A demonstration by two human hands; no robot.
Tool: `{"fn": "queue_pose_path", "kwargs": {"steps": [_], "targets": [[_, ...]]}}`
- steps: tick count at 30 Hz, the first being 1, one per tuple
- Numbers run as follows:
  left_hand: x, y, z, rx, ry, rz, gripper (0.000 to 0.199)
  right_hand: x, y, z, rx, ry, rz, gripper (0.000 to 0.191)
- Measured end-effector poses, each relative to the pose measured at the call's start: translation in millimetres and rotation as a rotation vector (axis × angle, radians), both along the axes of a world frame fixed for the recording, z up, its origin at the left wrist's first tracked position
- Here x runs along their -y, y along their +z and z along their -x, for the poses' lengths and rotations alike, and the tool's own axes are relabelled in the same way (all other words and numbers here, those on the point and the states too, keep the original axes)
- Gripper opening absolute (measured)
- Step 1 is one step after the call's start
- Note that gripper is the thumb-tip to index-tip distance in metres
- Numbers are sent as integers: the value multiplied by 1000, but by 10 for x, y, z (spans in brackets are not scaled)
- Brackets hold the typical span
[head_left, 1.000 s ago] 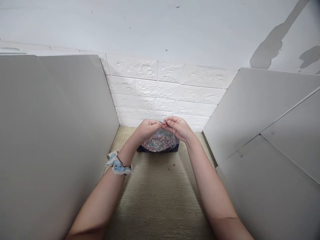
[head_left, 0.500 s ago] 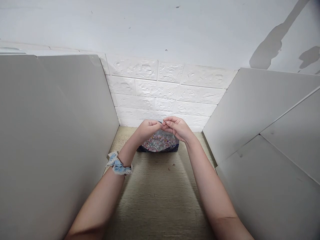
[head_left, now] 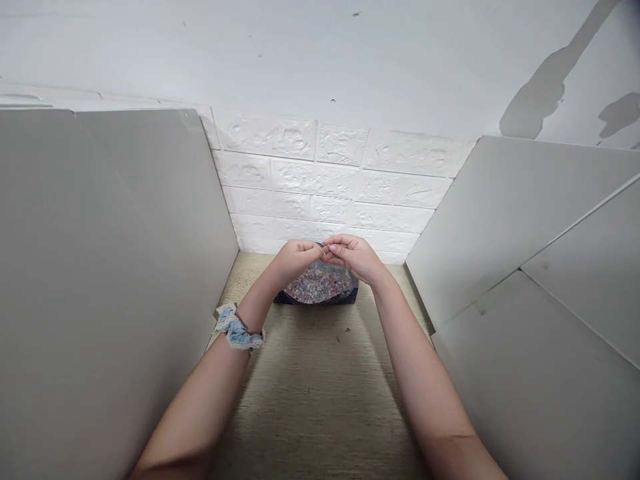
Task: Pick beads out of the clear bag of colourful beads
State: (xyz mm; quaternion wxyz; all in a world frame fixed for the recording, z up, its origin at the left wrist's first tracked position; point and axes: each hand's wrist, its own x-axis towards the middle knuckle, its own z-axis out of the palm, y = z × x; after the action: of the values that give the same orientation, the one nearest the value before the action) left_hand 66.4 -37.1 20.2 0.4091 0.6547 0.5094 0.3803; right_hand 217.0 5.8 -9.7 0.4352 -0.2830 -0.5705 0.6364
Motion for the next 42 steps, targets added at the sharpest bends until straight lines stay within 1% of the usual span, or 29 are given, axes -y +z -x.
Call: {"fn": "queue_pose_path", "kwargs": {"steps": [10, 17, 20, 25, 29, 34, 40, 42], "targets": [[-11, -25, 7, -30, 25, -36, 21, 10, 4, 4, 13, 3, -7, 24], [-37, -62, 13, -24, -8, -69, 23, 5, -8, -3, 45, 15, -38, 20], [-40, -64, 20, -34, -6, -52, 22, 16, -2, -4, 63, 17, -51, 19], [-5, -21, 14, -65, 15, -6, 19, 38, 9, -7, 88, 44, -99, 17], [6, -8, 11, -51, 10, 13, 20, 53, 30, -13, 136, 45, -170, 18], [16, 11, 10, -10, -7, 22, 25, 58, 62, -22, 259, -39, -289, 19], [43, 34, 11, 43, -39, 68, 21, 137, 149, -8, 432, -151, -530, 17], [37, 14, 33, 102, -91, 111, 20, 205, 206, -1, 515, -187, -613, 18]]}}
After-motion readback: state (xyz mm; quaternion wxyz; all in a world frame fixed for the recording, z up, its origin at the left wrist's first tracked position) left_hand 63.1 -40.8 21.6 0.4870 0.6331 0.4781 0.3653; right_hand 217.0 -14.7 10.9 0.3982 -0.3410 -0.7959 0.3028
